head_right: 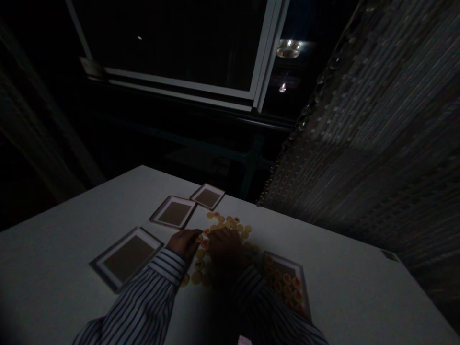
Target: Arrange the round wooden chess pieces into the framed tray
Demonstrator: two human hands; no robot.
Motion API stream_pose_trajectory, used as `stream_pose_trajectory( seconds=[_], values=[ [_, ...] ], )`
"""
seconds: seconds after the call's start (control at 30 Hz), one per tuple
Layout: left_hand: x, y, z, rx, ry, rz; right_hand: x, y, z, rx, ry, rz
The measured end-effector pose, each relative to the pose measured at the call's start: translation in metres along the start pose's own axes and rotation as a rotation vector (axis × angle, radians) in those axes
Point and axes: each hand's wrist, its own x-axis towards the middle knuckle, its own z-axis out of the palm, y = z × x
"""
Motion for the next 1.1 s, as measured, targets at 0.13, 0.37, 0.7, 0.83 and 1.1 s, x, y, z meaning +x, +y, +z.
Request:
stream_pose_trajectory(
  seconds=[0.13, 0.37, 0.7, 0.83, 1.1],
  values=[
    [0.000, -0.002, 0.001, 0.015, 0.002, -0.003, 0.000, 0.003, -0.001, 0.022, 0.019, 0.023],
    [0.001, -0.003, -0.001, -0.004, 0.063, 0.034, 0.000, 0.004, -0.003, 0.025, 0.020, 0.020],
    [0.000, 0.005, -0.008, -0.095, 0.231, 0.047, 0.001, 0.008, 0.000, 0.002, 0.030, 0.021],
    [0.000, 0.010, -0.015, -0.168, 0.298, 0.029, 0.002, 0.006, -0.005, 0.027, 0.047, 0.035],
    [-0.001, 0.013, -0.022, -0.312, 0.397, -0.037, 0.004, 0.000, -0.023, 0.077, 0.094, 0.039]
  ],
)
